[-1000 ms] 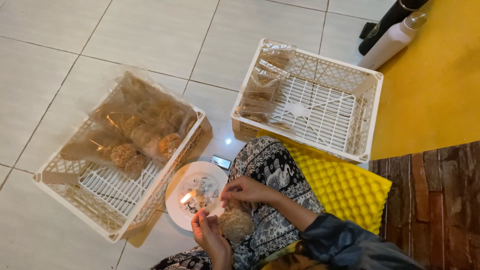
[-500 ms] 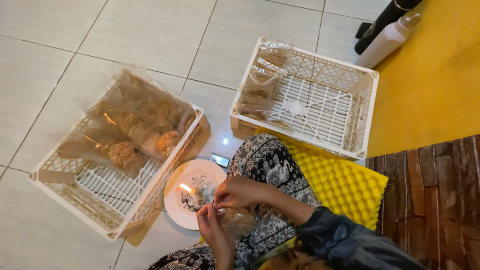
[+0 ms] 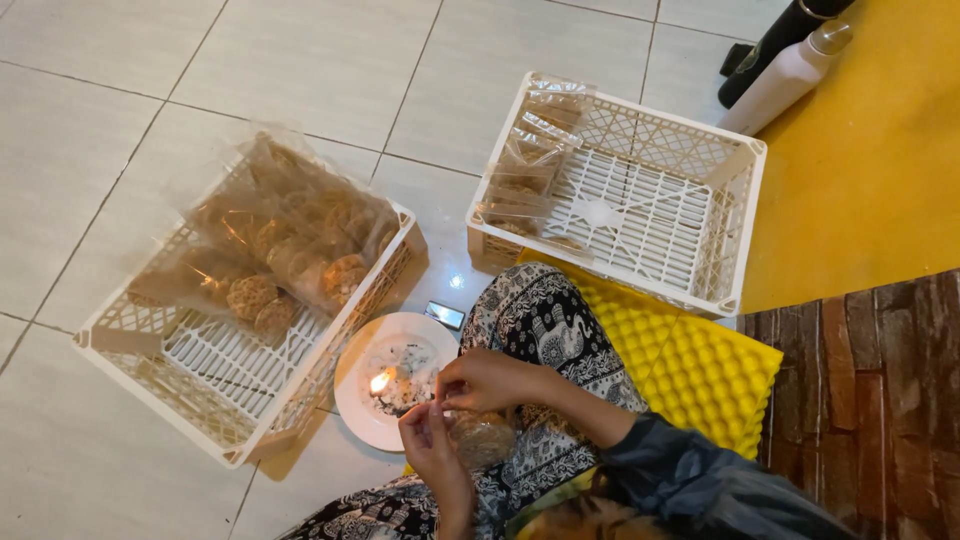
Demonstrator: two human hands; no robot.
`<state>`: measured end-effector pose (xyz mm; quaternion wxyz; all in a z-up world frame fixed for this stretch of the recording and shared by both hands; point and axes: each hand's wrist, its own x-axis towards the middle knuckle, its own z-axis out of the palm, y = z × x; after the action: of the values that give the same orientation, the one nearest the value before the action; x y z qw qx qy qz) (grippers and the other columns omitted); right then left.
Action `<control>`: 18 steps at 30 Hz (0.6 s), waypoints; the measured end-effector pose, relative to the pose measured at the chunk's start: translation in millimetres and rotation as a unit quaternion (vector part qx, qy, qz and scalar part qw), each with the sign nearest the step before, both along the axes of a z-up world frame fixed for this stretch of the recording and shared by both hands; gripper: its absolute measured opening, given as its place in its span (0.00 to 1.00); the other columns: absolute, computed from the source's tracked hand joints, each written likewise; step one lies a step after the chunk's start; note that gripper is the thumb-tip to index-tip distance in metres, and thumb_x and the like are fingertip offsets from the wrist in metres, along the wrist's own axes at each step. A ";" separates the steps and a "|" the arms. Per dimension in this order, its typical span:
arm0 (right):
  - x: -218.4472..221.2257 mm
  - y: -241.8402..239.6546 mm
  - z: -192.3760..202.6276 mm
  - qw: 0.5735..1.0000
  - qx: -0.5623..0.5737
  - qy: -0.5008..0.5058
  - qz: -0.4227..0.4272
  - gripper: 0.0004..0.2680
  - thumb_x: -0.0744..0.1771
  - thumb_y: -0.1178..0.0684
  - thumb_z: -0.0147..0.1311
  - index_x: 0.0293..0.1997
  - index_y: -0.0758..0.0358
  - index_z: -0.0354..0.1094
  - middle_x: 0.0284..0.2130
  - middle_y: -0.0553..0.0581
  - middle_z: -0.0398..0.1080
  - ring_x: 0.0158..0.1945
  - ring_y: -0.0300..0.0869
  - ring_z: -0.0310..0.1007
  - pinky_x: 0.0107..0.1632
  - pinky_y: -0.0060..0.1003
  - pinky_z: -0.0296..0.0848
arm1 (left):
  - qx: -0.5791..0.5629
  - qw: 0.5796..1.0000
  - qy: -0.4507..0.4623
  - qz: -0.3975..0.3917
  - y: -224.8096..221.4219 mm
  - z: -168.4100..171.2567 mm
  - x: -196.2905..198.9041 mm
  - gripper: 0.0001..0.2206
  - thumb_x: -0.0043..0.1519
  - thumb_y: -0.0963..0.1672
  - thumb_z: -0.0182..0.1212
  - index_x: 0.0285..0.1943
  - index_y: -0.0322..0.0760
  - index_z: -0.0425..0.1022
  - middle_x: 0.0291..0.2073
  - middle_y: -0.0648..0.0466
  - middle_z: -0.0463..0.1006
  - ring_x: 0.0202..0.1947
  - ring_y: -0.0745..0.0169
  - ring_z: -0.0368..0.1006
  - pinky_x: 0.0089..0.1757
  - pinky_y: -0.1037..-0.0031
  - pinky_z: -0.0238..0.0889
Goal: Sealing plastic bags containing food items by melting the edges over a candle flame.
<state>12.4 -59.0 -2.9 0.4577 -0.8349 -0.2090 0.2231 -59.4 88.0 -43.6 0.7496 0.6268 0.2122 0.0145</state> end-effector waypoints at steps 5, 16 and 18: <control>0.1 -5.8 8.6 0.999 -0.001 0.033 0.006 0.05 0.67 0.55 0.56 0.43 0.58 0.77 0.34 0.51 0.80 0.34 0.37 0.78 0.41 0.30 0.74 | -0.008 1.000 -0.012 -0.005 0.6 -8.2 -0.6 0.08 0.64 0.45 0.59 0.46 0.36 0.72 0.41 0.51 0.75 0.39 0.60 0.72 0.39 0.71 0.72; -5.8 -14.5 16.4 0.999 0.051 -0.013 0.013 0.04 0.66 0.58 0.56 0.39 0.58 0.78 0.28 0.50 0.78 0.29 0.35 0.76 0.36 0.29 0.71 | -0.024 0.998 -0.046 0.026 -4.8 -20.9 -6.5 0.08 0.68 0.45 0.55 0.42 0.34 0.72 0.36 0.47 0.78 0.31 0.59 0.76 0.37 0.71 0.74; -6.8 -13.8 16.0 0.998 0.054 -0.043 -0.002 0.04 0.66 0.58 0.57 0.37 0.59 0.78 0.28 0.51 0.78 0.28 0.35 0.76 0.35 0.29 0.70 | -0.024 0.998 -0.053 0.012 -2.9 -29.8 -4.9 0.08 0.69 0.45 0.54 0.42 0.35 0.72 0.35 0.49 0.77 0.35 0.60 0.74 0.38 0.72 0.72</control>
<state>5.6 -72.8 13.1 0.4934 -0.8181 -0.2382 0.1748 -64.3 85.1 -73.4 0.7741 0.6047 0.1800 0.0511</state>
